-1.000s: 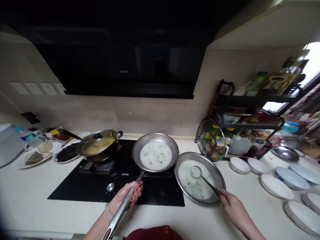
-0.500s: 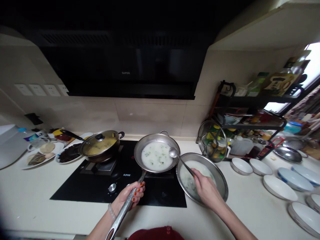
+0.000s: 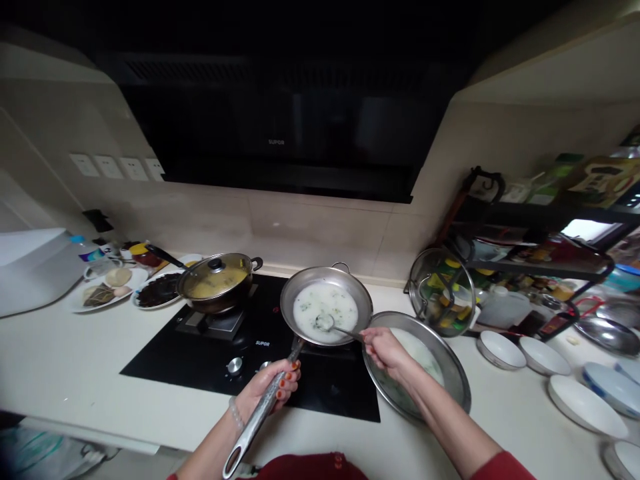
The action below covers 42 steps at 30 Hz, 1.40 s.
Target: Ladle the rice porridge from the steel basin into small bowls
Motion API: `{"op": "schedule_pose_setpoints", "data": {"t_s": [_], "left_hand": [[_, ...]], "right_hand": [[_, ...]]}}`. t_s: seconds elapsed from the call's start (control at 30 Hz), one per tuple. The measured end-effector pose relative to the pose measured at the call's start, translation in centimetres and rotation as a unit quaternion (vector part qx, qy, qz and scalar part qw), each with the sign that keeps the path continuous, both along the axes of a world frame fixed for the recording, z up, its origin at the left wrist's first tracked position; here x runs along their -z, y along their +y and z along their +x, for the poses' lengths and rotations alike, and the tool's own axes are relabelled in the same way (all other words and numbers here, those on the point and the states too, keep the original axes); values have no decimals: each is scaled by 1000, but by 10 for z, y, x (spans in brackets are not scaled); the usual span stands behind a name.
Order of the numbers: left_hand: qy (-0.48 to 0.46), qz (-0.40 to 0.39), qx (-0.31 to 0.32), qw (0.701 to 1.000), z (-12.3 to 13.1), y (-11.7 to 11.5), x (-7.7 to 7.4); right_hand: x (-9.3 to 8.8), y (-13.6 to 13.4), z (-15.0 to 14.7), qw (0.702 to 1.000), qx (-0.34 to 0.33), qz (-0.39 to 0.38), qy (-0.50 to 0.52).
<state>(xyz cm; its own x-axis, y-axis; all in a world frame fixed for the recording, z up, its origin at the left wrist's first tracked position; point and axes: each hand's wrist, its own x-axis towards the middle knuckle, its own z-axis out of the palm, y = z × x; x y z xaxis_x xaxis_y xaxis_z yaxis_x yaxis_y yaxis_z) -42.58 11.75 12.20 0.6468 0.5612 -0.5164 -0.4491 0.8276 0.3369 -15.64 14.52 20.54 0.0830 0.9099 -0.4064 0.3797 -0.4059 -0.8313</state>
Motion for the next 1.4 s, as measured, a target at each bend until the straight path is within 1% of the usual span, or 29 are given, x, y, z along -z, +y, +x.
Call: {"op": "schedule_pose_setpoints", "data": {"t_s": [0.07,0.13,0.2,0.27,0.5,0.67,0.8,0.93,1.07,1.17,1.23,1.33,1.4], "left_hand": [[5,-1,15,1000,0,0,-1],[6,-1,24,1000,0,-1,-2],[5,-2,28,1000,-1,-1,-3],[-1,-1,21,1000,-1,-1,-3],[-10,-2,21,1000,-2,-2,-2],[-14,-13,-6,1000,0,-3,-4],[-16,-14,-20,1000,1,-2,-2],[-9,-17,2,1000,0,-2,2],[-3,-15,-24,1000,0,-4,-1],[8,-20,-2,1000,0,-6,-8],[9,-22,-4,1000,0,-6,-12],[4,-23,-21,999,0,-6,-14],[3,-27,-12,1000,0,-6,-12]], "right_hand": [[-5,-2,-1,999,19,-30,41],[-9,-4,-1,995,37,-45,86],[-13,-7,0,988,60,-57,132],[-15,-9,1,983,77,-63,155],[-13,-15,15,983,78,-48,156],[-18,-21,26,977,86,-40,189],[-25,-30,39,970,114,-35,212],[-31,-45,59,961,148,-27,231],[-34,-64,84,954,199,-14,224],[-29,-79,103,950,235,-2,207],[-20,-88,114,951,250,2,179],[3,-98,127,963,255,5,88],[22,-103,133,973,227,37,-7]]}}
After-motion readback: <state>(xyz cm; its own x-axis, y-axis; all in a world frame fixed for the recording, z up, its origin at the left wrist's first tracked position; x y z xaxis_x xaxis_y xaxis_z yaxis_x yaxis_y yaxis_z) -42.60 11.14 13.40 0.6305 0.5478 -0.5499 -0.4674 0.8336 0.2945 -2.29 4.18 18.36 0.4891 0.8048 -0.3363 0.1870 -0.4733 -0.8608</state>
